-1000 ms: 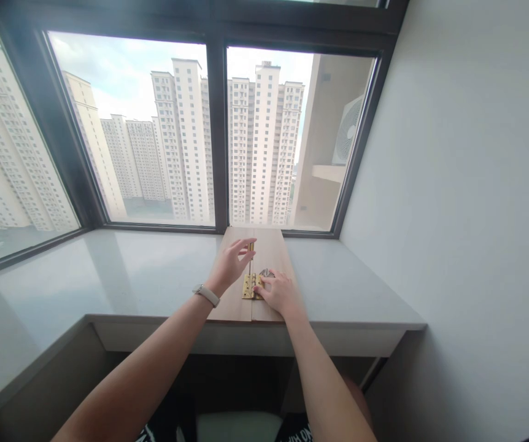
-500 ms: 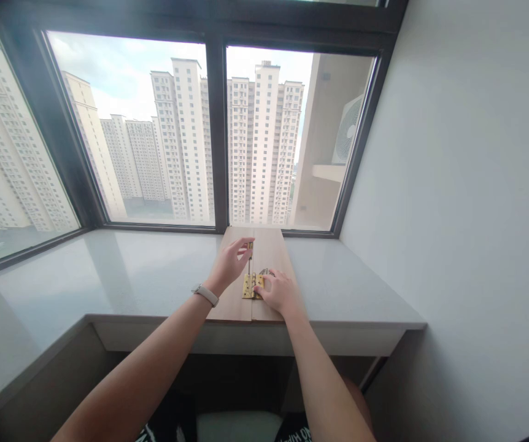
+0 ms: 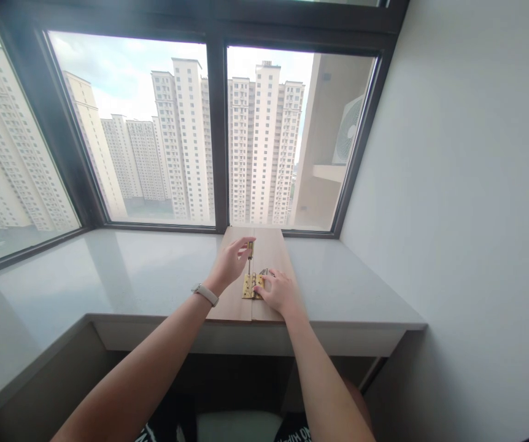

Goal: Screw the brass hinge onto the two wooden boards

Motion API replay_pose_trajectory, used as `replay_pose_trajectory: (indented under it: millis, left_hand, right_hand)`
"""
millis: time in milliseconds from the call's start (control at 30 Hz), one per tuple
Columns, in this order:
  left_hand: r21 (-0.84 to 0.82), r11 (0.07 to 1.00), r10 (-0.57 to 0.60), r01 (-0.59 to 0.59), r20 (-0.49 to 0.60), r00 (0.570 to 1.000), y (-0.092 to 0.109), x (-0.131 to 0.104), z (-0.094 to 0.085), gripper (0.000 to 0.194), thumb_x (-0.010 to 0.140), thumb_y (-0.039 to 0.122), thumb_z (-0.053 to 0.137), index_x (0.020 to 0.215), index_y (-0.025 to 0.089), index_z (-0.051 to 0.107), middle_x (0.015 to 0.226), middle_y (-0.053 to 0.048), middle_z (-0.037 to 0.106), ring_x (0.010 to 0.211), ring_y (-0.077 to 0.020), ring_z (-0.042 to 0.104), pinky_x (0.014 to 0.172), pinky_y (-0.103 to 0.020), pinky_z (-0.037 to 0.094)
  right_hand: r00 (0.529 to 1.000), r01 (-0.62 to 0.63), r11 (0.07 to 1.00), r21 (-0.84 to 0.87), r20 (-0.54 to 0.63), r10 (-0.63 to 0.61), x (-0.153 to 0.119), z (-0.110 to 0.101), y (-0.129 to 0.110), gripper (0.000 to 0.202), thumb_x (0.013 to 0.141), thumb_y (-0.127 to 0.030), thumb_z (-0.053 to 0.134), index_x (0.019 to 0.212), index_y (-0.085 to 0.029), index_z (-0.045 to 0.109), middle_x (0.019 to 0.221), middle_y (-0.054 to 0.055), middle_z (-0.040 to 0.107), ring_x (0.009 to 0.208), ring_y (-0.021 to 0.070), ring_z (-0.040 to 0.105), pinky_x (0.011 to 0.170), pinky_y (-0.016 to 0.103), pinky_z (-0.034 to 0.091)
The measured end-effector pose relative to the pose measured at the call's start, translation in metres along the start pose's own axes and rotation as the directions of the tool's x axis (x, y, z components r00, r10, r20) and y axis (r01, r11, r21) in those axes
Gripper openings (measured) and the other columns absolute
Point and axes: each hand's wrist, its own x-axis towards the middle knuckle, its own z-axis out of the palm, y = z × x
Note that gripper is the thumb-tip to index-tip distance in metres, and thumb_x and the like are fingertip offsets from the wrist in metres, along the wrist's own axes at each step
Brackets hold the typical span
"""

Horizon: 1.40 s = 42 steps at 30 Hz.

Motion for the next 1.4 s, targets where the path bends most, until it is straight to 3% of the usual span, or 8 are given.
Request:
replay_pose_trajectory:
  millis: [67, 167, 267, 333, 633, 767, 1033, 1400]
  left_hand:
    - [0.002, 1.000, 0.001, -0.001, 0.006, 1.000, 0.001, 0.000, 0.000, 0.033, 0.098, 0.016, 0.051, 0.128, 0.026, 0.062, 0.118, -0.007, 0.069, 0.105, -0.0185, 0.068, 0.088, -0.035, 0.063]
    - [-0.002, 1.000, 0.004, -0.004, 0.015, 1.000, 0.002, -0.001, 0.000, 0.032, 0.098, 0.018, 0.052, 0.127, 0.026, 0.063, 0.119, -0.007, 0.069, 0.105, -0.0187, 0.068, 0.089, -0.036, 0.063]
    - [-0.008, 1.000, -0.001, 0.001, 0.015, 1.000, 0.003, -0.002, -0.001, 0.032, 0.098, 0.019, 0.052, 0.128, 0.026, 0.063, 0.120, -0.007, 0.069, 0.106, -0.0189, 0.068, 0.089, -0.036, 0.063]
    - [-0.011, 1.000, -0.009, 0.009, 0.014, 1.000, 0.002, -0.002, -0.001, 0.032, 0.099, 0.019, 0.052, 0.128, 0.026, 0.063, 0.121, -0.006, 0.069, 0.106, -0.0187, 0.068, 0.089, -0.036, 0.063]
    - [-0.016, 1.000, -0.020, 0.021, 0.021, 1.000, 0.000, -0.002, -0.002, 0.034, 0.098, 0.018, 0.051, 0.129, 0.027, 0.062, 0.122, -0.006, 0.068, 0.105, -0.0184, 0.068, 0.089, -0.035, 0.063]
    - [-0.014, 1.000, -0.020, 0.020, 0.020, 1.000, -0.001, -0.002, -0.003, 0.035, 0.098, 0.016, 0.050, 0.130, 0.027, 0.061, 0.121, -0.006, 0.069, 0.105, -0.0177, 0.068, 0.089, -0.034, 0.062]
    - [0.008, 1.000, -0.022, 0.022, 0.038, 0.999, 0.000, -0.003, -0.005, 0.036, 0.099, 0.017, 0.048, 0.132, 0.027, 0.060, 0.120, -0.007, 0.069, 0.103, -0.0179, 0.068, 0.088, -0.034, 0.062]
    - [0.004, 1.000, -0.012, 0.012, 0.035, 0.999, 0.001, -0.003, -0.004, 0.035, 0.099, 0.018, 0.048, 0.131, 0.027, 0.061, 0.121, -0.007, 0.069, 0.105, -0.0192, 0.068, 0.088, -0.035, 0.063]
  right_hand:
    - [0.999, -0.013, 1.000, 0.027, -0.029, 0.014, 0.001, 0.002, 0.000, 0.050, 0.089, -0.055, 0.061, 0.127, -0.024, 0.068, 0.141, 0.011, 0.058, 0.130, 0.0294, 0.051, 0.109, 0.042, 0.037]
    - [0.995, -0.045, 0.996, 0.082, -0.081, 0.052, 0.003, 0.006, 0.003, 0.045, 0.090, -0.033, 0.057, 0.132, -0.018, 0.061, 0.133, 0.012, 0.063, 0.123, 0.0254, 0.056, 0.106, 0.036, 0.039]
    - [0.989, -0.044, 0.995, 0.084, -0.135, 0.055, 0.004, 0.009, 0.005, 0.050, 0.080, -0.013, 0.054, 0.130, -0.015, 0.058, 0.126, 0.013, 0.065, 0.116, 0.0238, 0.058, 0.103, 0.032, 0.040]
    - [0.984, -0.044, 0.998, 0.054, -0.169, 0.052, 0.004, 0.010, 0.007, 0.050, 0.075, -0.008, 0.054, 0.124, -0.015, 0.060, 0.121, 0.012, 0.066, 0.113, 0.0249, 0.057, 0.102, 0.033, 0.039]
    - [0.970, -0.141, 0.990, 0.001, -0.201, 0.139, 0.007, 0.017, 0.013, 0.013, 0.074, -0.012, 0.057, 0.084, -0.020, 0.058, 0.091, 0.008, 0.060, 0.092, 0.0221, 0.054, 0.086, 0.030, 0.040]
    - [0.968, -0.169, 0.985, -0.020, -0.192, 0.162, 0.009, 0.021, 0.016, 0.010, 0.077, -0.013, 0.058, 0.072, -0.020, 0.053, 0.082, 0.006, 0.056, 0.085, 0.0200, 0.053, 0.080, 0.028, 0.040]
    - [0.964, -0.159, 0.987, 0.024, -0.211, 0.160, 0.006, 0.016, 0.018, 0.018, 0.089, -0.009, 0.048, 0.084, -0.018, 0.063, 0.091, 0.007, 0.060, 0.084, 0.0181, 0.058, 0.080, 0.027, 0.041]
    - [0.970, -0.092, 0.992, 0.091, -0.216, 0.110, 0.007, 0.013, 0.014, 0.023, 0.086, -0.007, 0.049, 0.089, -0.017, 0.069, 0.099, 0.009, 0.066, 0.091, 0.0193, 0.062, 0.088, 0.029, 0.046]
